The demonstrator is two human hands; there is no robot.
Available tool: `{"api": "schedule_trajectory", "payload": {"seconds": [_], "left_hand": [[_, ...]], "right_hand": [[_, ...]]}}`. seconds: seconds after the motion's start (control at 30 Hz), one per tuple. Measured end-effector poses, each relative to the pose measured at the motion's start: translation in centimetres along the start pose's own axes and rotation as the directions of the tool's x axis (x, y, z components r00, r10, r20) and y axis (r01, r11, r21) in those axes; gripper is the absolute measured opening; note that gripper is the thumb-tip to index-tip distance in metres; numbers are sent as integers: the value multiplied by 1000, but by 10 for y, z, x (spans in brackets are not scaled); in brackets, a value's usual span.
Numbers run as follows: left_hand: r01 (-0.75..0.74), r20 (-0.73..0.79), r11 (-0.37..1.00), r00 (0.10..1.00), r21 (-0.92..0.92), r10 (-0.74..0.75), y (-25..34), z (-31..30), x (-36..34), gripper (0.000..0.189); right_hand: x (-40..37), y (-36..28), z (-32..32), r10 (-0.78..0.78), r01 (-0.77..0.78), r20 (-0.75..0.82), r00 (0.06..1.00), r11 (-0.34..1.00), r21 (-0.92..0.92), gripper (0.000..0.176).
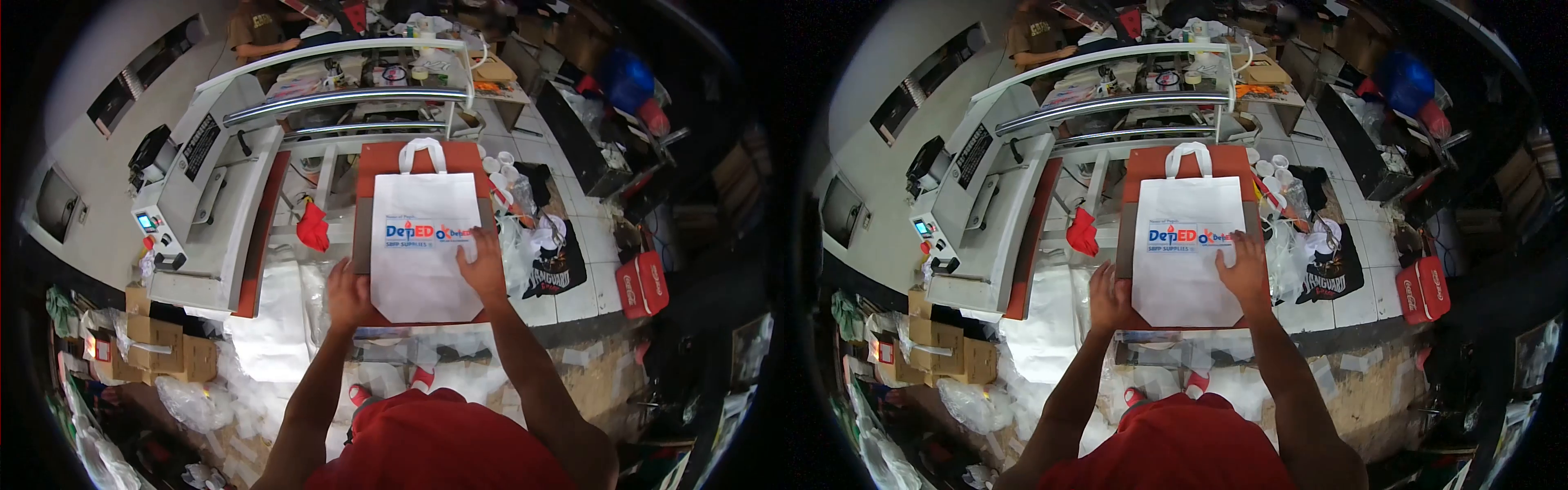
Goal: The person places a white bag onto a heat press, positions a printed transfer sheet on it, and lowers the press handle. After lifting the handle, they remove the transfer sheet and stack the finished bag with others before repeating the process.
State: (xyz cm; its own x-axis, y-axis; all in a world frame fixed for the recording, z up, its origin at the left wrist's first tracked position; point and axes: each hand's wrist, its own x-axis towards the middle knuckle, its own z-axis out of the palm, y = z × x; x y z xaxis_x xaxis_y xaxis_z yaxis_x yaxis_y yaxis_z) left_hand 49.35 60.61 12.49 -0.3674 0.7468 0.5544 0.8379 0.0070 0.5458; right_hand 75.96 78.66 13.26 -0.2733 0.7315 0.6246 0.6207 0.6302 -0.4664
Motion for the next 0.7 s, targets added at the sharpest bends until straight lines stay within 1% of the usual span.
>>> {"api": "schedule_trajectory", "payload": {"seconds": [0.03, 0.07, 0.1, 0.13, 0.17, 0.2, 0.23, 0.27, 0.3, 0.33, 0.37, 0.4, 0.43, 0.47, 0.5, 0.53, 0.57, 0.6, 0.63, 0.67, 0.7], "left_hand": [[11, -61, 999, 998, -37, -13, -5, -24, -16, 41], [49, -72, 999, 996, 20, -47, -18, -45, -40, 39], [94, -93, 992, 992, 84, -86, -31, -67, -65, 37], [127, -64, 983, 991, 129, -120, -39, -92, -89, 35], [168, -84, 976, 984, 141, -157, -58, -107, -126, 35], [231, -41, 955, 973, 188, -227, -74, -127, -162, 36], [282, -29, 938, 959, 200, -282, -86, -143, -203, 37], [390, 14, 900, 916, 193, -400, -92, -162, -240, 34], [514, 76, 826, 837, 232, -542, -95, -180, -279, 32], [568, 88, 784, 793, 250, -603, -103, -192, -322, 32], [635, 57, 712, 733, 300, -678, -105, -202, -364, 32], [671, 80, 668, 684, 322, -725, -99, -217, -395, 30], [740, 98, 595, 598, 314, -795, -111, -219, -449, 29], [799, 98, 475, 474, 370, -875, -109, -225, -484, 29], [845, 108, 350, 336, 404, -936, -99, -234, -510, 32], [874, 125, 266, 235, 406, -964, -86, -243, -530, 35], [896, 103, 164, 133, 412, -986, -74, -248, -549, 33], [883, 123, 220, 185, 415, -975, -65, -252, -575, 33], [844, 228, 220, 120, 489, -966, -62, -255, -598, 33], [701, 387, 375, 151, 607, -910, -82, -239, -665, 35], [767, 364, 304, 99, 565, -926, -74, -241, -678, 34]], "right_hand": [[9, -15, -12, -18, 20, -82, 996, 1000, 16, 36], [12, -27, -10, -34, 36, -78, 996, 999, 28, 36], [14, -42, -3, -26, 34, -91, 995, 996, 86, 33], [16, -62, 10, -25, 40, -96, 995, 987, 158, 30], [18, -88, 30, -139, 155, -98, 985, 971, 184, 28], [21, -120, 53, -186, 200, -82, 979, 950, 241, 28], [21, -156, 77, -182, 120, 93, 979, 880, 460, 28], [18, -196, 100, -213, -6, 276, 937, 780, 625, 27], [18, -242, 125, -366, 177, 141, 920, 708, 684, 29], [21, -294, 141, -465, 242, 108, 878, 630, 738, 32], [23, -344, 151, -518, 257, 149, 843, 629, 733, 34], [29, -392, 164, -621, 301, 103, 777, 511, 806, 35], [30, -437, 180, -679, 373, 59, 732, 472, 799, 32], [33, -476, 202, -729, 396, 84, 680, 461, 794, 31], [35, -509, 224, -768, 469, 35, 639, 425, 774, 31], [37, -534, 252, -775, 477, 20, 631, 409, 778, 31], [37, -556, 282, -772, 517, 47, 634, 469, 717, 33], [36, -574, 297, -765, 552, 76, 639, 526, 647, 37], [35, -587, 296, -770, 558, 68, 635, 518, 648, 37], [36, -596, 290, -736, 537, 228, 638, 637, 553, 41], [39, -598, 286, -664, 514, 382, 643, 744, 428, 45]]}}
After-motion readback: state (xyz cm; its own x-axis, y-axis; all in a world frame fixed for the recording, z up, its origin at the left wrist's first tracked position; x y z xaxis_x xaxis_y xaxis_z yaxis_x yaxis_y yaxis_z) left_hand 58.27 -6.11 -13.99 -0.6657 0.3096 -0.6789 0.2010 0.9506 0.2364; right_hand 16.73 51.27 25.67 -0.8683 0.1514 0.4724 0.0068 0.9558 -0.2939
